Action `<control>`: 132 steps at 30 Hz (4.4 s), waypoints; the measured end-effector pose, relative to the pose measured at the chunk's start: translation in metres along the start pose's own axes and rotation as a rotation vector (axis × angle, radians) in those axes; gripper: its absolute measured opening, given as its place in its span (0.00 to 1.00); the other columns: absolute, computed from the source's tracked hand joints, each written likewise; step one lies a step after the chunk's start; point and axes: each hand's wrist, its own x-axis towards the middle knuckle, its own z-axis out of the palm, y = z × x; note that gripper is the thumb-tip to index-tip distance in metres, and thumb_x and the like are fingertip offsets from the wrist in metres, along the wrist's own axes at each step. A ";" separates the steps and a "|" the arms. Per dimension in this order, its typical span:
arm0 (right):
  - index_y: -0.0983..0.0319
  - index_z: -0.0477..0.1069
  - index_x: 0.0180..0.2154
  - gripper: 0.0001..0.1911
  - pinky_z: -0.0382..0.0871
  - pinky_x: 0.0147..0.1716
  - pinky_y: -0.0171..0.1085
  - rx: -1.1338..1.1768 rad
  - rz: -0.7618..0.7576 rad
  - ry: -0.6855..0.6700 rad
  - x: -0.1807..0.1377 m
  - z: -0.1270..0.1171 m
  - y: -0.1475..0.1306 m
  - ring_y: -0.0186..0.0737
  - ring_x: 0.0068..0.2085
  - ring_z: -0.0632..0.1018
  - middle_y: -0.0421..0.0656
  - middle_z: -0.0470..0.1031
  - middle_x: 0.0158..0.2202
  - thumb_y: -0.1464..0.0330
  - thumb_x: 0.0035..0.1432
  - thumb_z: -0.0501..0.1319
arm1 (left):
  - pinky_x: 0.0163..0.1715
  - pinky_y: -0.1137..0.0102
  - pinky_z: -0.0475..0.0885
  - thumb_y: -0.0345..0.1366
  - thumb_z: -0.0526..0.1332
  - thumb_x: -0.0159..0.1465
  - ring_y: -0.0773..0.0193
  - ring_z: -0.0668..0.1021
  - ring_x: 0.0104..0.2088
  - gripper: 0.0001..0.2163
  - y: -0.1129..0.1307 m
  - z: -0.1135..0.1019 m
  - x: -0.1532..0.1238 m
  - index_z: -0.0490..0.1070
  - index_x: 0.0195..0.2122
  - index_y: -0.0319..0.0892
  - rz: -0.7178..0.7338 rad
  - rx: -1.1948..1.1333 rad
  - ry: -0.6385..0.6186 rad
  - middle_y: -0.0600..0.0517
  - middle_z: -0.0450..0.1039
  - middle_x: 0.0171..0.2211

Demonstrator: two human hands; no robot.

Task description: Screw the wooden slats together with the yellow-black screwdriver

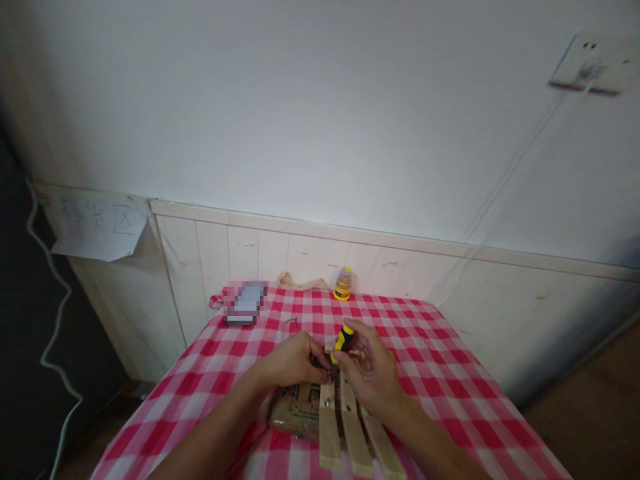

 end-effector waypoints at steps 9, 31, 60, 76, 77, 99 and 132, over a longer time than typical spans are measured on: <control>0.54 0.67 0.59 0.27 0.81 0.36 0.35 -0.087 -0.031 0.013 -0.003 -0.001 0.004 0.38 0.35 0.84 0.42 0.82 0.39 0.74 0.60 0.66 | 0.24 0.76 0.60 0.33 0.65 0.52 0.71 0.67 0.22 0.11 0.002 -0.006 -0.001 0.84 0.35 0.38 0.010 0.001 -0.043 0.53 0.78 0.24; 0.55 0.66 0.60 0.25 0.82 0.39 0.40 -0.048 0.045 -0.029 -0.004 -0.002 0.004 0.43 0.40 0.85 0.46 0.81 0.44 0.71 0.62 0.65 | 0.27 0.74 0.64 0.41 0.71 0.50 0.68 0.72 0.24 0.12 0.003 -0.004 -0.002 0.85 0.33 0.38 -0.042 -0.001 -0.037 0.50 0.81 0.27; 0.54 0.68 0.59 0.25 0.81 0.41 0.38 -0.093 -0.023 -0.068 0.005 -0.007 -0.009 0.41 0.41 0.82 0.46 0.79 0.45 0.73 0.62 0.61 | 0.29 0.75 0.66 0.40 0.70 0.50 0.67 0.73 0.26 0.12 0.008 -0.006 -0.002 0.85 0.33 0.39 -0.054 0.034 -0.060 0.51 0.81 0.26; 0.54 0.68 0.60 0.25 0.81 0.45 0.43 -0.121 -0.009 -0.068 0.000 -0.007 0.000 0.44 0.45 0.83 0.48 0.80 0.49 0.73 0.62 0.63 | 0.27 0.74 0.64 0.39 0.71 0.50 0.68 0.71 0.23 0.11 0.007 -0.006 -0.002 0.85 0.32 0.39 -0.043 0.038 -0.035 0.52 0.80 0.24; 0.54 0.67 0.60 0.25 0.81 0.45 0.43 -0.107 -0.006 -0.075 -0.001 -0.006 -0.002 0.45 0.46 0.83 0.48 0.80 0.49 0.72 0.63 0.62 | 0.27 0.74 0.64 0.39 0.71 0.50 0.68 0.72 0.24 0.11 0.006 -0.005 -0.001 0.85 0.33 0.39 -0.035 0.024 -0.039 0.52 0.80 0.25; 0.53 0.68 0.61 0.27 0.82 0.45 0.40 -0.105 -0.075 -0.072 -0.004 -0.006 -0.002 0.44 0.46 0.84 0.47 0.81 0.50 0.74 0.62 0.62 | 0.26 0.75 0.63 0.36 0.70 0.48 0.69 0.70 0.23 0.10 0.004 -0.002 0.001 0.85 0.31 0.39 -0.003 -0.036 -0.016 0.52 0.80 0.24; 0.52 0.69 0.60 0.25 0.84 0.39 0.36 -0.117 -0.046 0.015 -0.009 -0.001 0.009 0.42 0.39 0.87 0.46 0.83 0.48 0.73 0.62 0.64 | 0.28 0.75 0.65 0.37 0.69 0.49 0.67 0.74 0.26 0.11 -0.004 -0.002 0.003 0.85 0.33 0.41 -0.011 0.023 -0.004 0.51 0.82 0.29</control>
